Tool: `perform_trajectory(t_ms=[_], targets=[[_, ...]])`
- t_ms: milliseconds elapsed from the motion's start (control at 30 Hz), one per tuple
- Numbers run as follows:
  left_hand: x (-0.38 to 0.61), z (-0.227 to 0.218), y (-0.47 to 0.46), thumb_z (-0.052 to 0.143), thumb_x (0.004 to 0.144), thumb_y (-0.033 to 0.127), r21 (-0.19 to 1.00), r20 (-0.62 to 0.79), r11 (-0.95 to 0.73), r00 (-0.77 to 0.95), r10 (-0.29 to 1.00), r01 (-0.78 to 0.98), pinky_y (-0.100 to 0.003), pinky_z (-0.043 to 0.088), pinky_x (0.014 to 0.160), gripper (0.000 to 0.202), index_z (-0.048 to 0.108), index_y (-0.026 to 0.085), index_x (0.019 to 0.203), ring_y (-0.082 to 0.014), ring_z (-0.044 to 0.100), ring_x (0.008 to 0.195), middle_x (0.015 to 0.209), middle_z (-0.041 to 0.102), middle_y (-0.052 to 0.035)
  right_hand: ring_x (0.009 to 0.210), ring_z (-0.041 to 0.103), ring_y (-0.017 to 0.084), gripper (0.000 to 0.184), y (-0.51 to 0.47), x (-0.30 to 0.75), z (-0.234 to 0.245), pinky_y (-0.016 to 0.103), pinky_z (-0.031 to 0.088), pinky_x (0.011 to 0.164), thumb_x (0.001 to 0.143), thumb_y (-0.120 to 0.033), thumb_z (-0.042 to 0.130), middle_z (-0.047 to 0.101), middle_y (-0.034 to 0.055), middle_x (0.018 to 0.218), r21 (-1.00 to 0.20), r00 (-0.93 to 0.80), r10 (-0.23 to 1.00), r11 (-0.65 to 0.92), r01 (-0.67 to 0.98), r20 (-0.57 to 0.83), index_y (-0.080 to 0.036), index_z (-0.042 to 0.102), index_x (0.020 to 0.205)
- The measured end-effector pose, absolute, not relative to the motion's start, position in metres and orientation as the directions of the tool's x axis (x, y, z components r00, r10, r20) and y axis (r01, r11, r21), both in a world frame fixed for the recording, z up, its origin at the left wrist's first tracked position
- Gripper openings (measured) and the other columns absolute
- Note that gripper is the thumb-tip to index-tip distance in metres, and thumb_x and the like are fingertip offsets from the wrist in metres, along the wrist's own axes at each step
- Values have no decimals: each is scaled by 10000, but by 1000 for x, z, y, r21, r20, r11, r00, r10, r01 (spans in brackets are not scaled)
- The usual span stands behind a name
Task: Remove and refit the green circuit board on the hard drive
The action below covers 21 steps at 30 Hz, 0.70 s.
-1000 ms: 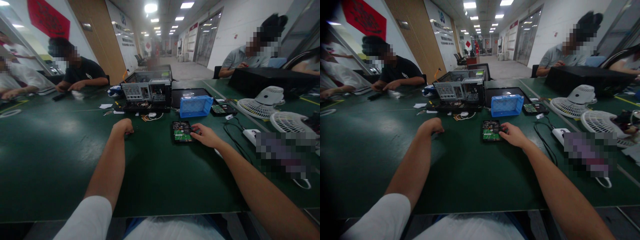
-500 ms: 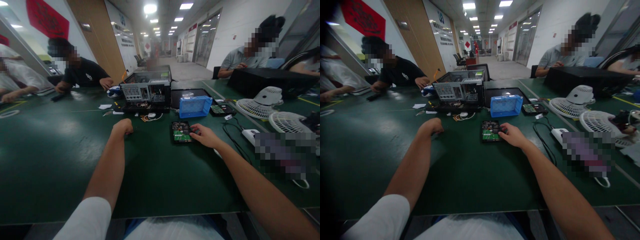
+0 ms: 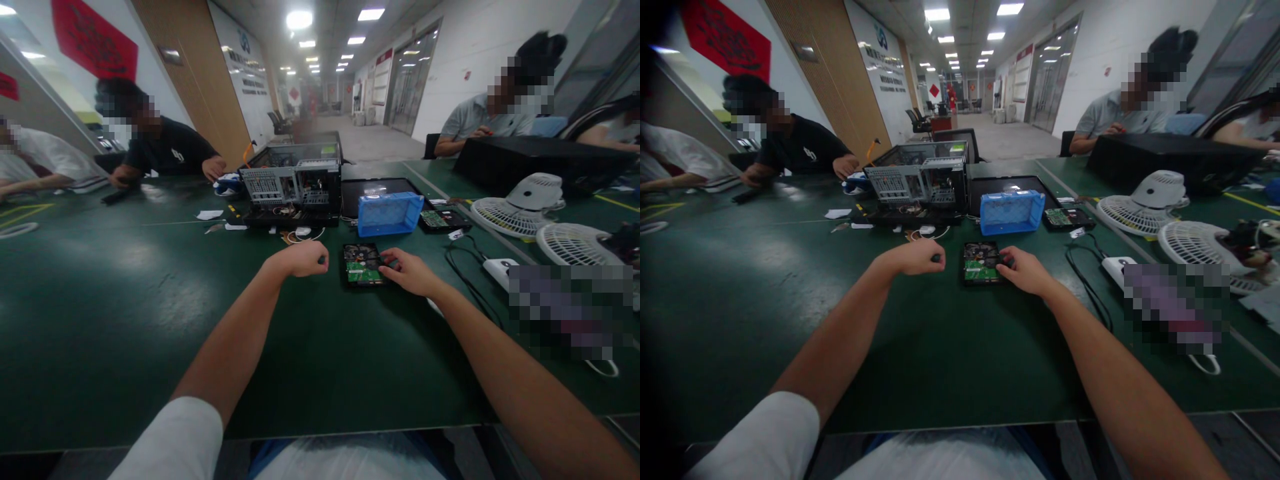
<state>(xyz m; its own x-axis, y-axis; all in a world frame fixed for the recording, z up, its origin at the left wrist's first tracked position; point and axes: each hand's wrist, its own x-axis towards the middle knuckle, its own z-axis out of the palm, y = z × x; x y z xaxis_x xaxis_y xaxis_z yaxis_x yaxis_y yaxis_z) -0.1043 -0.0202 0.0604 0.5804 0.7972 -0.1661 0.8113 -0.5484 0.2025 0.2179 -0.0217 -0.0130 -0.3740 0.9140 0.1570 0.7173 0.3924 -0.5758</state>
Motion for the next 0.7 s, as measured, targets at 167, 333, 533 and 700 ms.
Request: perform_trajectory(t_ms=[167, 333, 533, 700], targets=[[-70, 54, -23, 613, 866, 361, 263, -73, -647, 683, 727, 716, -284, 459, 725, 231, 752, 203, 961, -204, 665, 857, 966, 735, -62, 735, 661, 167, 397, -22, 218, -13, 310, 521, 680, 902, -348, 670, 731, 83, 1126, -582, -369, 914, 395, 711, 169, -212, 599, 1268], [-60, 49, -24, 597, 888, 371, 233, -71, -650, 679, 731, 724, -288, 454, 729, 233, 743, 230, 1002, -215, 669, 910, 1035, 725, -63, 732, 658, 166, 401, -20, 218, -16, 306, 514, 672, 900, -356, 670, 731, 80, 1111, -572, -371, 911, 405, 713, 182, -205, 595, 1264], [-57, 46, -25, 581, 905, 374, 195, -99, -634, 658, 747, 748, -282, 440, 702, 235, 735, 243, 1025, -222, 667, 952, 1051, 730, -51, 728, 658, 164, 385, -22, 218, -15, 302, 514, 659, 913, -355, 657, 731, 84, 1112, -570, -381, 906, 415, 709, 186, -205, 596, 1262], [-57, 47, -25, 587, 907, 373, 184, -110, -627, 649, 753, 757, -280, 446, 724, 231, 722, 251, 1048, -220, 655, 980, 1099, 720, -48, 720, 662, 160, 380, -21, 218, -17, 300, 513, 663, 905, -366, 667, 735, 76, 1097, -574, -377, 906, 415, 706, 192, -217, 605, 1249]])
